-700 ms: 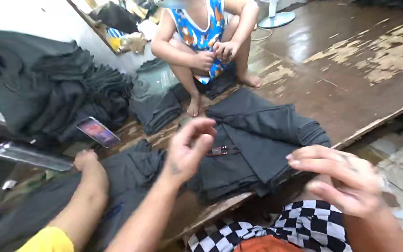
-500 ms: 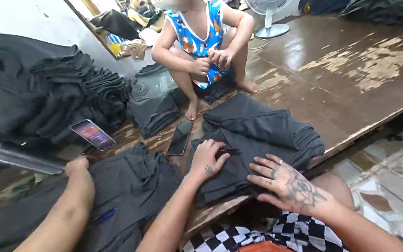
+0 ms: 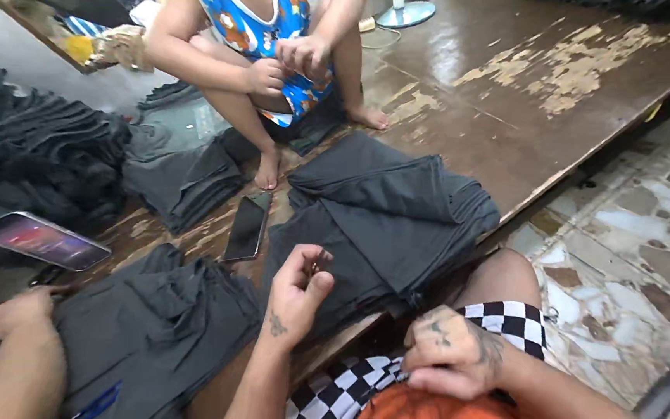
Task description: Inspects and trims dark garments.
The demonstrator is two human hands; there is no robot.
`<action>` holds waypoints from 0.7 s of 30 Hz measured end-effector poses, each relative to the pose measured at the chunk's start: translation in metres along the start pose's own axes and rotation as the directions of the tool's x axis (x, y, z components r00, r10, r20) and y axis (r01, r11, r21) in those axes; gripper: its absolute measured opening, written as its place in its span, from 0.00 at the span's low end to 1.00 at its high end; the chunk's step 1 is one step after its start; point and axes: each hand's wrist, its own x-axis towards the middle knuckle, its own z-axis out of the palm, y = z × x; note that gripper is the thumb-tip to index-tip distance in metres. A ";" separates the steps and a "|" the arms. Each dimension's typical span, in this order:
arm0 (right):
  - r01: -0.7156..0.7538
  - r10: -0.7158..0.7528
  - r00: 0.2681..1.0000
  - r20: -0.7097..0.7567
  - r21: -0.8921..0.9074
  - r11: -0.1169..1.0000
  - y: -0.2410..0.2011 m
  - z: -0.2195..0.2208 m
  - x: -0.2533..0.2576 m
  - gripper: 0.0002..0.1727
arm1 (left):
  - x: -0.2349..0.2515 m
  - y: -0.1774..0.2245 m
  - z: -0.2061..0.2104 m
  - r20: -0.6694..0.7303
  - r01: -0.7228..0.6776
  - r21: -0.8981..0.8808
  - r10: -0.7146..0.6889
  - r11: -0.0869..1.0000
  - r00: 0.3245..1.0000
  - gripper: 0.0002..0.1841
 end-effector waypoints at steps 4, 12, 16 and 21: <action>-0.066 0.066 0.989 -0.129 0.003 0.998 -0.009 -0.023 0.007 0.19 | 0.002 0.020 0.028 0.155 -0.090 -0.042 0.096 0.995 0.983 0.27; -0.023 -0.024 0.948 -0.318 -0.144 0.989 -0.002 -0.048 0.037 0.21 | 0.023 0.022 0.064 0.282 -0.029 0.242 -0.042 0.970 0.959 0.13; -0.320 0.218 0.919 -0.328 -0.300 0.899 0.029 -0.037 0.037 0.38 | 0.018 0.014 0.069 0.004 -0.039 -0.230 0.041 0.972 0.999 0.07; -0.350 0.245 0.923 -0.297 -0.382 0.855 0.024 -0.036 0.041 0.17 | 0.017 0.009 0.085 -0.097 -0.045 -0.655 -0.026 0.754 0.995 0.05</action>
